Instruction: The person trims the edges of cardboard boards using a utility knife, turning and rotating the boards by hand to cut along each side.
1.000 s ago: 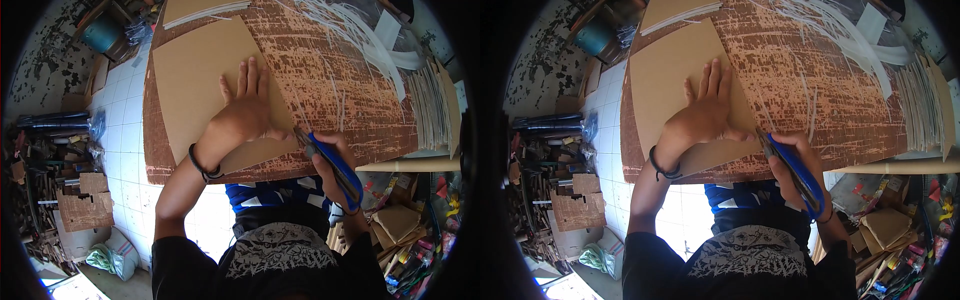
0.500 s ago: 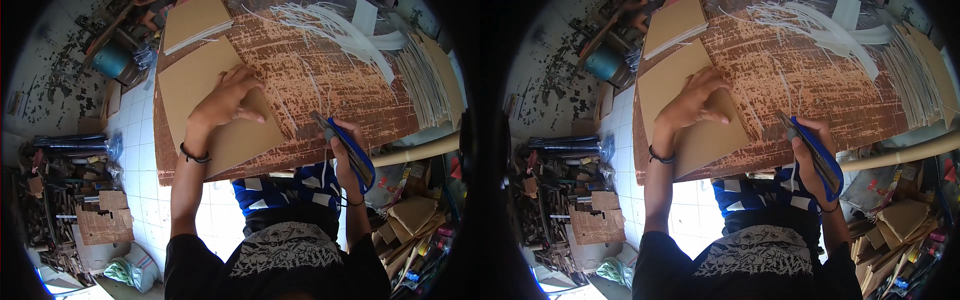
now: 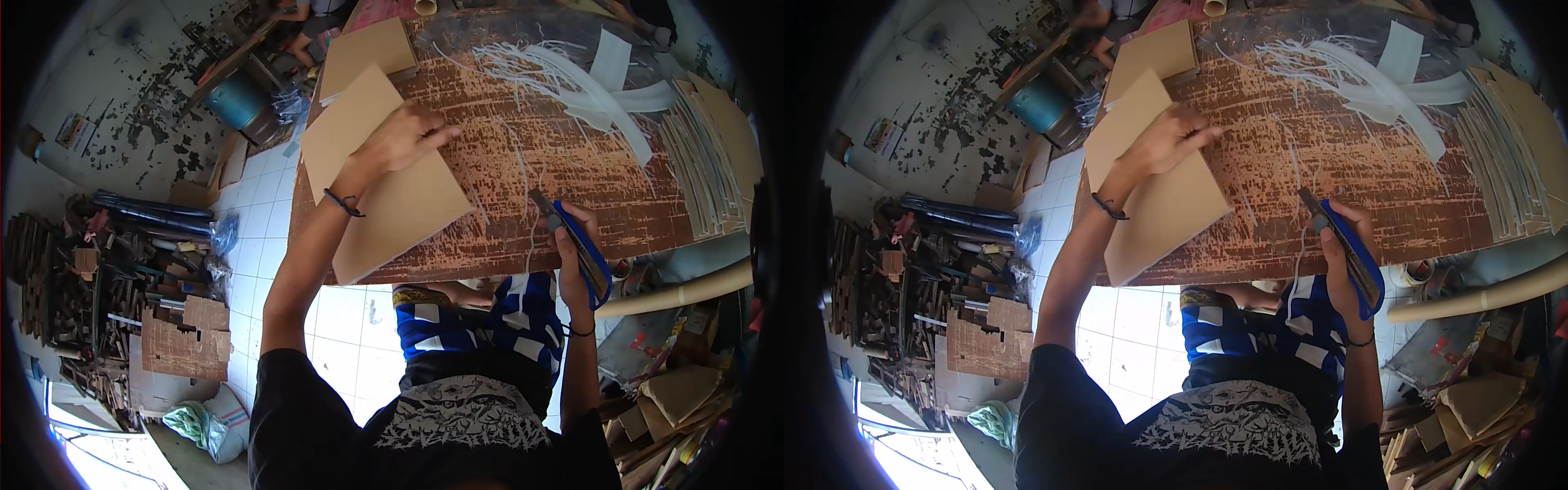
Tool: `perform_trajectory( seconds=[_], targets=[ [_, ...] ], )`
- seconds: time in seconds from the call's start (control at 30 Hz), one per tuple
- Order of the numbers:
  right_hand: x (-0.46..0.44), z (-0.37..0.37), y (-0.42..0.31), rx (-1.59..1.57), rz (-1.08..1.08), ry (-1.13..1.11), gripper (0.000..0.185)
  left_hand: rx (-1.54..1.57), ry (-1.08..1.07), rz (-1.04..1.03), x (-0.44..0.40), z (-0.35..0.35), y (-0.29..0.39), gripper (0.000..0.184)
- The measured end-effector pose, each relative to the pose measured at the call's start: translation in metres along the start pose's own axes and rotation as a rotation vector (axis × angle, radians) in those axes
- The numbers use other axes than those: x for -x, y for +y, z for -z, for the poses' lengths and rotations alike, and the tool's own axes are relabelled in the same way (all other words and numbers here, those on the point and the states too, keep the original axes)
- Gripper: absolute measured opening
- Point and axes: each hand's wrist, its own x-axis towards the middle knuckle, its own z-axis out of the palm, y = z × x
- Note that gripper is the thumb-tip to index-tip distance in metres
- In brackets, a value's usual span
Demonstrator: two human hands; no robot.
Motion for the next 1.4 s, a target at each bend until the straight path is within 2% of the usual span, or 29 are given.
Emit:
perform_trajectory(
  seconds=[0.03,0.13,0.2,0.27,0.3,0.33,0.37,0.47,0.57,0.67,0.77,0.9,1.0,1.1,1.2,1.27,1.37,1.4],
  targets=[
    [0.0,0.001,0.001,0.011,0.001,-0.001,0.036,0.045,0.025,0.018,-0.005,0.015,0.002,0.044],
    [-0.001,0.001,0.001,-0.063,-0.01,0.001,0.036,-0.217,0.232,0.309,-0.015,0.056,0.01,0.043],
    [-0.002,0.0,0.001,-0.112,-0.037,0.023,0.036,-0.479,0.271,0.284,-0.016,0.067,-0.018,0.046],
    [-0.003,0.0,0.001,-0.152,-0.057,0.046,0.036,-0.583,0.247,0.359,-0.014,0.069,-0.035,0.038],
    [-0.003,0.0,0.002,-0.168,-0.064,0.053,0.036,-0.556,0.202,0.452,-0.013,0.068,-0.039,0.035],
    [-0.003,0.0,0.003,-0.185,-0.074,0.057,0.036,-0.529,0.153,0.546,-0.008,0.067,-0.046,0.04],
    [-0.004,0.0,0.004,-0.203,-0.086,0.05,0.036,-0.556,0.079,0.497,0.003,0.055,-0.08,0.039],
    [-0.01,0.0,0.003,-0.209,-0.099,0.024,0.036,-0.345,-0.076,0.524,0.017,0.039,-0.062,0.046],
    [-0.021,-0.014,-0.009,-0.157,-0.099,-0.013,0.036,-0.176,-0.104,0.578,0.028,0.01,-0.041,0.057],
    [-0.033,-0.026,-0.013,-0.169,-0.107,-0.068,0.034,-0.277,-0.093,0.406,0.043,-0.021,-0.035,0.065],
    [-0.044,-0.037,-0.017,-0.177,-0.061,-0.105,0.032,-0.199,-0.115,0.379,0.055,-0.022,-0.021,0.067],
    [-0.082,-0.047,-0.028,-0.102,-0.008,-0.245,0.028,-0.254,-0.093,0.283,0.066,-0.016,-0.02,0.066],
    [-0.138,-0.069,0.004,-0.054,0.195,-0.306,0.025,-0.234,-0.075,0.209,0.053,-0.015,-0.021,0.061],
    [-0.193,-0.093,0.044,0.011,0.259,-0.326,0.023,-0.166,0.011,0.17,0.025,-0.034,-0.026,0.054],
    [-0.217,-0.107,0.071,0.07,0.222,-0.236,0.023,-0.151,0.109,0.173,0.005,-0.051,-0.041,0.047],
    [-0.221,-0.108,0.08,-0.015,0.196,-0.278,0.025,-0.125,0.153,0.189,0.006,-0.055,-0.04,0.043],
    [-0.21,-0.103,0.064,-0.071,0.019,-0.344,0.026,-0.123,0.214,0.155,0.007,-0.057,-0.042,0.04],
    [-0.21,-0.103,0.061,-0.067,0.041,-0.332,0.025,-0.128,0.216,0.162,0.008,-0.058,-0.041,0.04]
  ],
)
